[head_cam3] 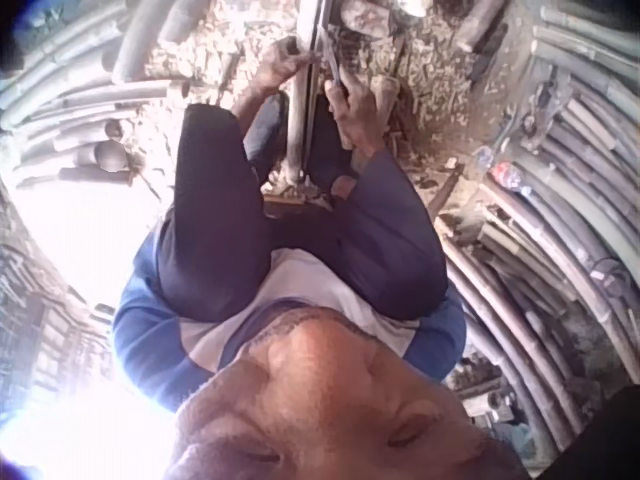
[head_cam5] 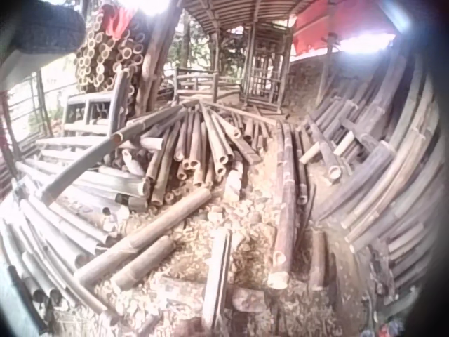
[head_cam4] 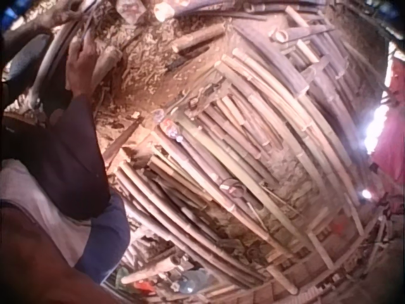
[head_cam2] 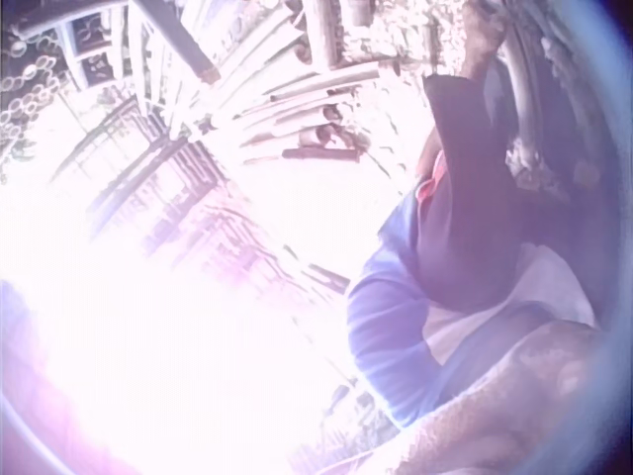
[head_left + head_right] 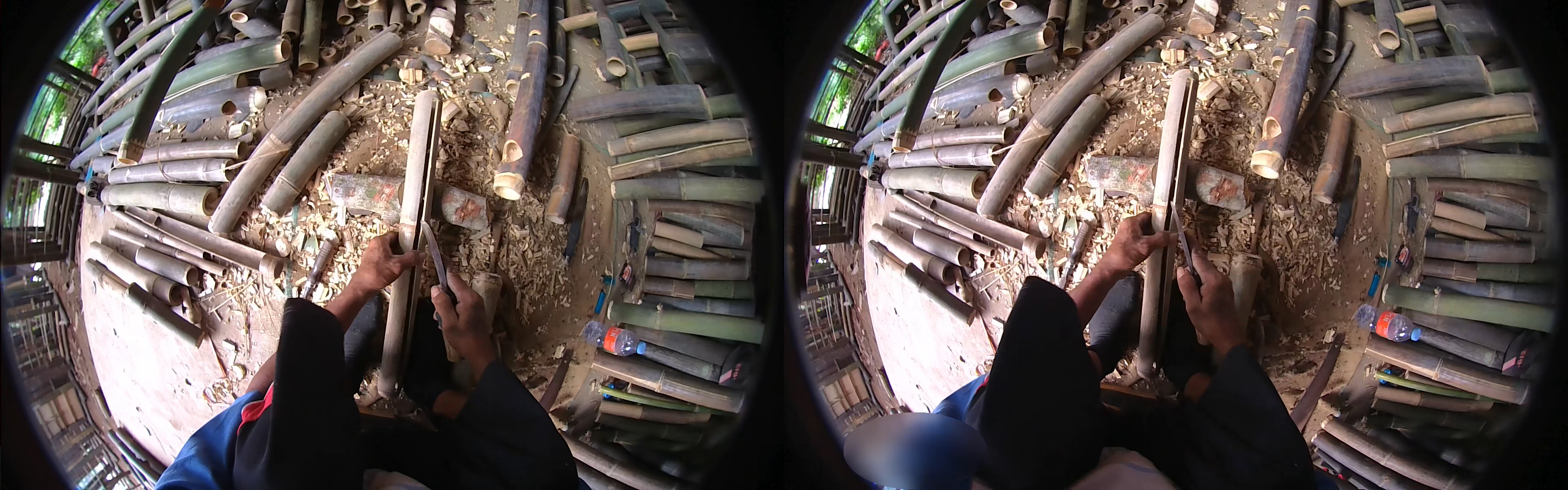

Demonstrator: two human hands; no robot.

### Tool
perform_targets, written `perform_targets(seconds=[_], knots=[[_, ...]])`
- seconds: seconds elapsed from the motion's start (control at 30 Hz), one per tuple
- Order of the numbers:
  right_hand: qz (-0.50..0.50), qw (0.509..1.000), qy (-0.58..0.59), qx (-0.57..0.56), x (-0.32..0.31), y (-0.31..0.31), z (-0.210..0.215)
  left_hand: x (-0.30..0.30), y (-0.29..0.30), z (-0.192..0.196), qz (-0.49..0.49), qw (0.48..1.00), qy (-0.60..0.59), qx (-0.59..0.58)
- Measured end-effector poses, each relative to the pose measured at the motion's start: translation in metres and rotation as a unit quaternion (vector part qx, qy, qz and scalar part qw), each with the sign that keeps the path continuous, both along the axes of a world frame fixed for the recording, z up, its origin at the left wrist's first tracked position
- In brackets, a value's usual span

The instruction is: The person uses a hand saw to cut through sections of bamboo, then uses a small blade to split a section and peel away material from the interior.

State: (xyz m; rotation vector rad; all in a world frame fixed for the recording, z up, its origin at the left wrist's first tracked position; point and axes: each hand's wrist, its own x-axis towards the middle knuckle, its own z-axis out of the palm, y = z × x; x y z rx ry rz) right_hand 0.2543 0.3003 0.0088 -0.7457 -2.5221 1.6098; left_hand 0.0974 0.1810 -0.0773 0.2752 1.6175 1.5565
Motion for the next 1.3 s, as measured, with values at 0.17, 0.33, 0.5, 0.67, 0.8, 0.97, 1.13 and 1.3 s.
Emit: perform_targets(seconds=[0.17, 0.33, 0.5, 0.67, 0.8, 0.97, 1.13, 1.3], knots=[[0.045, 0.987, -0.025, 0.155, 0.000, -0.003, 0.001, 0.005, 0.010, 0.001, -0.001, 0.990, 0.099, -0.099], [0.070, 0.970, -0.070, 0.221, -0.004, -0.009, 0.013, 0.009, 0.009, 0.005, 0.017, 0.988, 0.099, -0.119], [0.071, 0.968, -0.124, 0.208, -0.011, -0.010, 0.021, 0.007, 0.009, 0.005, -0.024, 0.975, 0.141, -0.172], [0.035, 0.976, -0.080, 0.199, -0.019, -0.018, 0.014, 0.008, 0.012, 0.014, -0.033, 0.967, 0.151, -0.203], [0.029, 0.986, -0.079, 0.146, -0.026, -0.023, 0.008, 0.009, 0.006, 0.005, -0.012, 0.970, 0.153, -0.186], [-0.001, 0.987, -0.082, 0.137, -0.038, -0.015, -0.002, 0.010, 0.014, 0.004, -0.017, 0.966, 0.173, -0.191], [-0.011, 0.989, -0.058, 0.137, -0.047, -0.005, -0.004, 0.001, 0.014, 0.007, -0.032, 0.963, 0.181, -0.197], [-0.004, 0.993, -0.056, 0.105, -0.035, -0.016, 0.009, 0.003, 0.008, 0.006, -0.032, 0.961, 0.181, -0.209]])
